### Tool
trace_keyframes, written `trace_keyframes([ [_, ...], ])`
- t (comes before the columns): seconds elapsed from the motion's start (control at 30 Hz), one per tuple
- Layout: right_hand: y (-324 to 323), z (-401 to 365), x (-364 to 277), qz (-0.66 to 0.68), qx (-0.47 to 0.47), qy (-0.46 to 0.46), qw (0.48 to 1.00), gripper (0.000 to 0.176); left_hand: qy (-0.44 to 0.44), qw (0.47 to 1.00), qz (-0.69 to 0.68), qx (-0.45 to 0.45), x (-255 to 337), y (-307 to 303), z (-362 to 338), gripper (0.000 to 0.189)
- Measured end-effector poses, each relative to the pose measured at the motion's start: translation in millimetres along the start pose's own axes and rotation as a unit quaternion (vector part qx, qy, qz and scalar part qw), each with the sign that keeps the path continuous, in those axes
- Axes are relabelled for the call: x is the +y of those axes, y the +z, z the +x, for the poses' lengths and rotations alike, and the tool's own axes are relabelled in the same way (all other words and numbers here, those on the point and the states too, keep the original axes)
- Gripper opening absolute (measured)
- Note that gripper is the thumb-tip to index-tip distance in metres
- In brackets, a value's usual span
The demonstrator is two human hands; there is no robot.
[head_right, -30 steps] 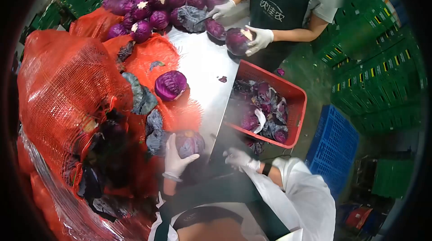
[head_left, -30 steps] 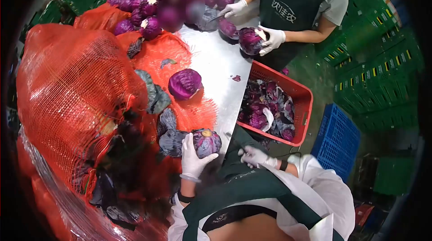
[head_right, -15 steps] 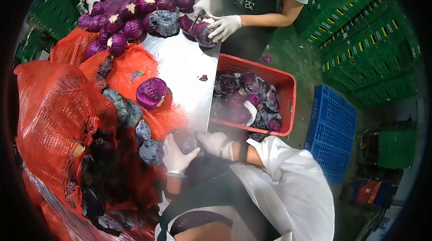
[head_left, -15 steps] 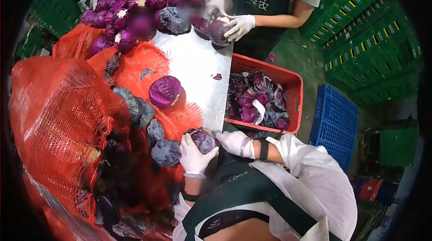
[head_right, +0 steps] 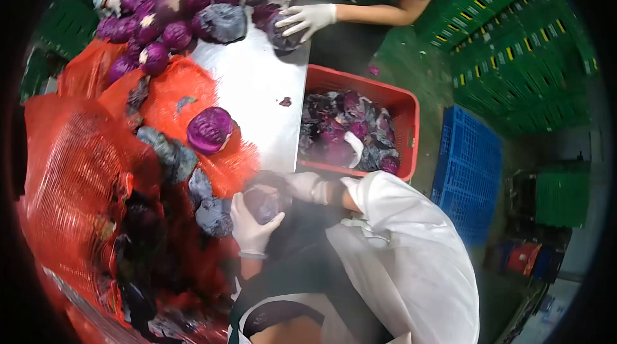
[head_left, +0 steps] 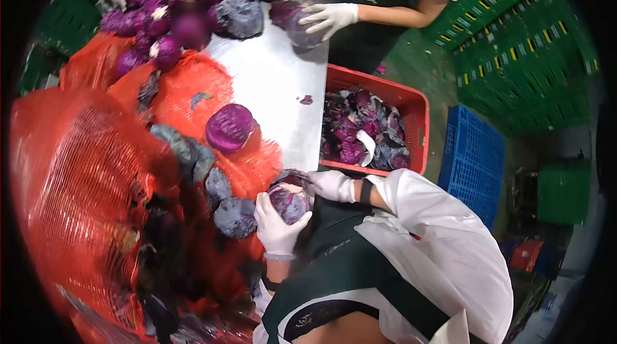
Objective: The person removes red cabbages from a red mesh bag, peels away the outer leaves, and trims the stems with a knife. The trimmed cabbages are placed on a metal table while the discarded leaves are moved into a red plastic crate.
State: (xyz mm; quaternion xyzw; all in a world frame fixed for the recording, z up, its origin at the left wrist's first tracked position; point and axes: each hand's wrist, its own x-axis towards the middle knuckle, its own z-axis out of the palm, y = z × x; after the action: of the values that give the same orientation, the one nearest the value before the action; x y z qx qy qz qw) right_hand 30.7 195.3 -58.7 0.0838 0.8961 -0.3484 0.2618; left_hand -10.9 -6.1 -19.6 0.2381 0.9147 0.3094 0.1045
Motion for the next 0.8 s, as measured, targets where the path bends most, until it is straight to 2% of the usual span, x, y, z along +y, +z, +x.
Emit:
trace_keyframes([
  [0.07,43,5,33,0.058,0.153,-0.158,0.974,0.06,0.043,0.995,-0.085,0.038,-30,-1,-23,0.103],
  [0.1,39,-3,21,0.132,0.114,-0.133,0.976,0.062,0.057,0.991,-0.111,0.044,-41,-2,-37,0.104],
  [0.13,42,-4,16,0.223,0.007,-0.034,0.974,0.064,0.073,0.987,-0.135,0.046,-50,-3,-51,0.104],
  [0.2,55,-11,10,0.156,0.165,-0.209,0.951,0.063,-0.062,0.953,-0.295,0.018,-67,0,-76,0.103],
  [0.23,57,-16,7,0.115,0.188,-0.235,0.947,0.062,-0.144,0.925,-0.35,0.043,-70,7,-84,0.098],
  [0.27,51,-25,3,0.117,0.182,-0.24,0.946,0.062,-0.149,0.925,-0.347,0.049,-69,5,-93,0.098],
  [0.3,41,-34,3,0.235,0.113,-0.143,0.955,0.062,-0.194,0.897,-0.395,0.028,-68,4,-99,0.096],
  [0.33,32,-39,7,0.344,0.041,-0.04,0.937,0.061,-0.235,0.865,-0.443,0.007,-68,3,-103,0.095],
  [0.4,14,-47,29,0.419,0.192,0.039,0.886,0.061,-0.21,0.88,-0.426,0.034,-62,3,-98,0.092],
  [0.47,8,-45,86,0.495,0.283,0.132,0.811,0.051,-0.156,0.904,-0.392,0.076,-51,2,-85,0.086],
  [0.53,24,-49,154,0.489,0.306,0.151,0.803,0.041,-0.053,0.967,-0.223,0.114,-43,1,-69,0.082],
  [0.57,-3,-66,102,0.422,0.297,0.186,0.836,0.033,-0.065,0.954,-0.277,0.091,-40,2,-59,0.083],
  [0.6,-17,-76,71,0.356,0.199,0.202,0.891,0.032,-0.082,0.938,-0.331,0.066,-36,5,-52,0.085],
  [0.63,-2,-77,70,0.134,0.295,-0.123,0.938,0.032,-0.083,0.932,-0.348,0.067,-38,10,-49,0.086],
  [0.67,2,-78,52,0.091,0.269,-0.106,0.953,0.03,-0.081,0.927,-0.36,0.064,-46,17,-44,0.086],
  [0.7,9,-70,28,0.005,0.351,-0.202,0.914,0.029,-0.091,0.907,-0.408,0.052,-53,23,-39,0.086],
  [0.73,9,-70,6,0.0,0.277,-0.192,0.941,0.039,-0.095,0.94,-0.321,0.059,-38,7,-31,0.085],
  [0.77,5,-73,-22,0.064,0.205,-0.139,0.967,0.045,-0.105,0.936,-0.333,0.041,-45,11,-27,0.085],
  [0.8,9,-65,-33,0.03,0.178,-0.162,0.97,0.056,-0.117,0.932,-0.344,0.023,-52,14,-25,0.084],
])
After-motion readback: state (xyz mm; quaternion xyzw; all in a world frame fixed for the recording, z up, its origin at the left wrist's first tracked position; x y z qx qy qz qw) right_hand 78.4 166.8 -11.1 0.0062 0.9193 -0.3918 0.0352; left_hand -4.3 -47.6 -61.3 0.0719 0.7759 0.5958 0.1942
